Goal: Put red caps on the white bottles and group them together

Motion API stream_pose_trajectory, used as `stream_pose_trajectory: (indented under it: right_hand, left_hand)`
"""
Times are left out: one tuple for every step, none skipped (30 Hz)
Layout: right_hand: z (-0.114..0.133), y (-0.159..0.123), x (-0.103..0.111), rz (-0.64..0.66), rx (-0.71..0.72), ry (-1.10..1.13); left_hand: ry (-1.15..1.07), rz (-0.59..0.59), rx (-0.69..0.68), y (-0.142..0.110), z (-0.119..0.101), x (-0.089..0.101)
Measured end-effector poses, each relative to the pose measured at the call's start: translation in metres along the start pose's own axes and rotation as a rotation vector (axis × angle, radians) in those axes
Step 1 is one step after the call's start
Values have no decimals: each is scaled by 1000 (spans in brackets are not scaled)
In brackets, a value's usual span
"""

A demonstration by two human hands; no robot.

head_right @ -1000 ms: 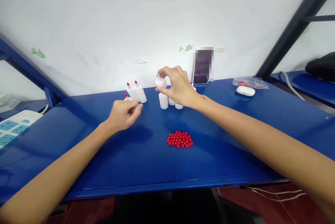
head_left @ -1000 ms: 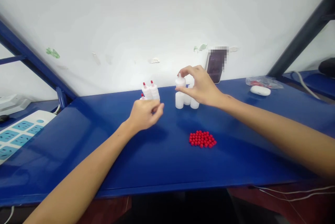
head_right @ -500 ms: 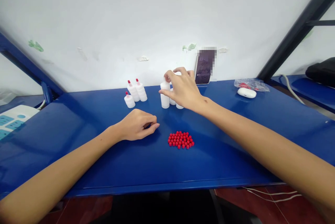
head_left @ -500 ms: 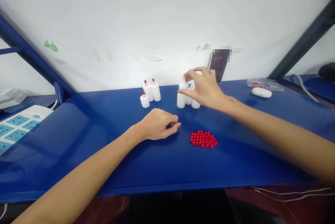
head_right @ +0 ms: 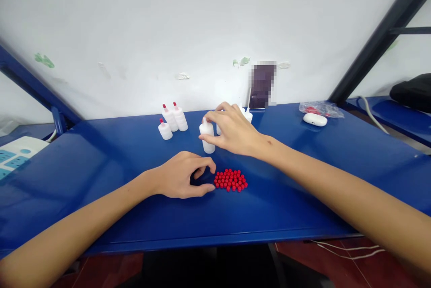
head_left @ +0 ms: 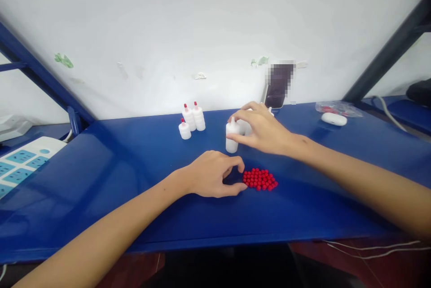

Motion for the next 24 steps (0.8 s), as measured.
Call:
stream_pose_trajectory:
  right_hand:
    - [2,-4,1,6,0,21]
    - [2,-9,3,2,-4,34]
    - [2,-14,6,-13,-8,40]
    - [1,-18,9,-29,-10,43]
    - [-1,-23,12,-44,-14,47]
    - [-4,-27,14,-57,-20,54]
    - [-7,-31,17,-68,-30,62]
    - [-11,-35,19,-82,-39,69]
    - [-13,-39,21,-97,-44,75]
    - [-16,-42,24,-114,-46,83]
    - [-17,-45,25,-131,-43,95]
    - [-18,-47,26,-141,-37,113]
    - [-19,-49,26,-145,-32,135]
    - [-19,-50,25,-145,-27,160]
    - [-18,-51,24,-138,-21,187]
    - [-17,-51,22,-125,-12,217]
    - [-15,-50,19,-107,0,251]
    - [-13,-50,17,-89,11,293]
    - [-12,-49,14,-74,18,341]
    - [-11,-48,12,-67,17,391]
    - [-11,-47,10,-73,5,440]
    - [-13,-46,8,-89,-19,486]
    - [-15,-44,6,-107,-50,530]
    - [-18,-43,3,-120,-87,578]
  left_hand:
    - [16,1,2,1,-2,-1]
    - [27,2,0,1,-3,-2]
    - [33,3,-5,2,-3,-2]
    - [37,5,-11,2,-4,-3]
    - [40,7,-21,2,-4,-3]
    - [42,8,-29,3,-4,-4]
    - [44,9,-36,3,-4,-4]
    - [46,9,-39,3,-4,-4]
    - [50,11,-39,3,-5,-4]
    - [55,12,-36,4,-5,-5]
    - [64,12,-31,4,-5,-5]
    - [75,13,-24,5,-5,-6]
    - [89,14,-15,6,-6,-7]
    - [105,13,-4,6,-6,-8]
    - [123,12,7,7,-6,-9]
    - [143,10,20,8,-6,-10]
    - [165,10,34,9,-6,-11]
    - [188,10,47,9,-6,-12]
    - [209,13,58,10,-6,-13]
    - [227,19,64,10,-6,-14]
    - [241,26,66,10,-6,-15]
    - [252,33,63,11,-7,-15]
    - [260,39,57,11,-8,-16]
    - [268,42,51,11,-9,-15]
Point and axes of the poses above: each hand's wrist, its own y-axis towards the middle knuckle, its own x-axis out of the back of the hand, z = x × y, the point moved 7 cm from there along y, towards the middle knuckle, and after that the axes turned 4 degrees about z, right-handed, at the moved point
